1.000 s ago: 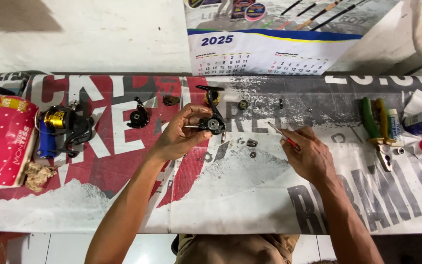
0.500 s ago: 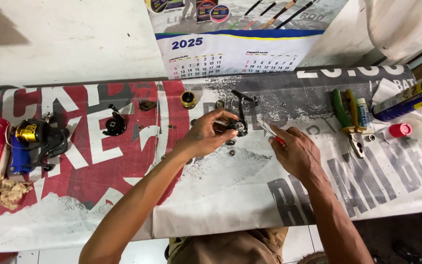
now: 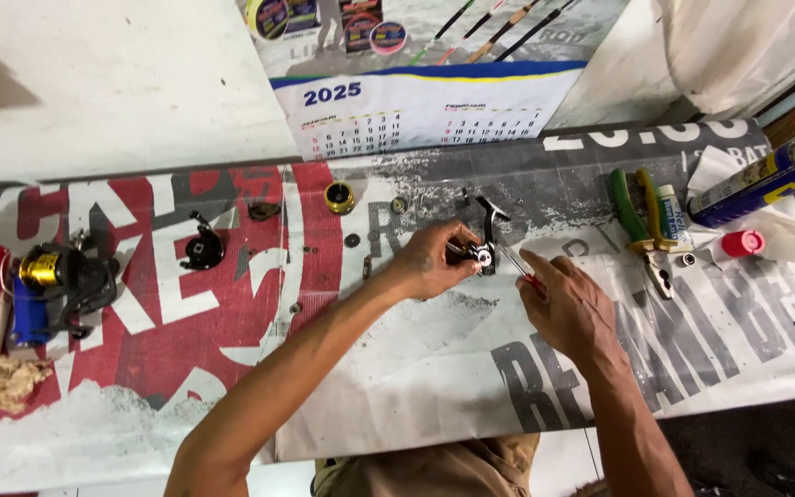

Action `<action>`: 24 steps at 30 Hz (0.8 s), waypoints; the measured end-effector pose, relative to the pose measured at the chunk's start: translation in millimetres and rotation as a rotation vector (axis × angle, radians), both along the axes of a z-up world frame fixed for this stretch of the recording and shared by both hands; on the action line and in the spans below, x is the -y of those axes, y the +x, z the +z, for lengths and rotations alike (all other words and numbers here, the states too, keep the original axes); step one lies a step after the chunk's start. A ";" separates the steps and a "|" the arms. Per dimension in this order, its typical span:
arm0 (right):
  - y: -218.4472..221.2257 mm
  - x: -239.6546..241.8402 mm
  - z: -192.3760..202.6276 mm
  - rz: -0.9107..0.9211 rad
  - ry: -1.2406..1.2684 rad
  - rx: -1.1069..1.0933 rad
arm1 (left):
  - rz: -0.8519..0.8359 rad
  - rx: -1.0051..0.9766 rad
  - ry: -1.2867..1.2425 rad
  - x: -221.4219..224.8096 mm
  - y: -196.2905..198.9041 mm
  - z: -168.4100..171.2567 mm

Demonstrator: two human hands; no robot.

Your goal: Disassembling and inspecting the internal components of a fishing reel using a screwdriver and manual manipulation.

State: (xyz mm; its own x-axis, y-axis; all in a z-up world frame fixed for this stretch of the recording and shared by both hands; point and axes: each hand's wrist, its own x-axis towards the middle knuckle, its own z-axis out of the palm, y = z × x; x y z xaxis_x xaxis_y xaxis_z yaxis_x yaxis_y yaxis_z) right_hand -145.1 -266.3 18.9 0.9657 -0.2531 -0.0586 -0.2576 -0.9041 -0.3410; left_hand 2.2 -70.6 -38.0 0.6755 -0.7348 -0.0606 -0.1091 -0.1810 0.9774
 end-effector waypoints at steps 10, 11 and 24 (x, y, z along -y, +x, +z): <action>1.1 1.0 3.5 0.027 -0.027 0.005 | -0.080 0.241 0.143 6.9 3.5 -2.6; 1.2 -0.9 5.5 0.034 -0.077 0.029 | -0.094 0.268 0.152 5.7 3.8 1.3; 23.2 -98.2 -16.5 0.432 -0.079 0.343 | 0.230 0.305 -0.074 -113.1 -22.8 75.4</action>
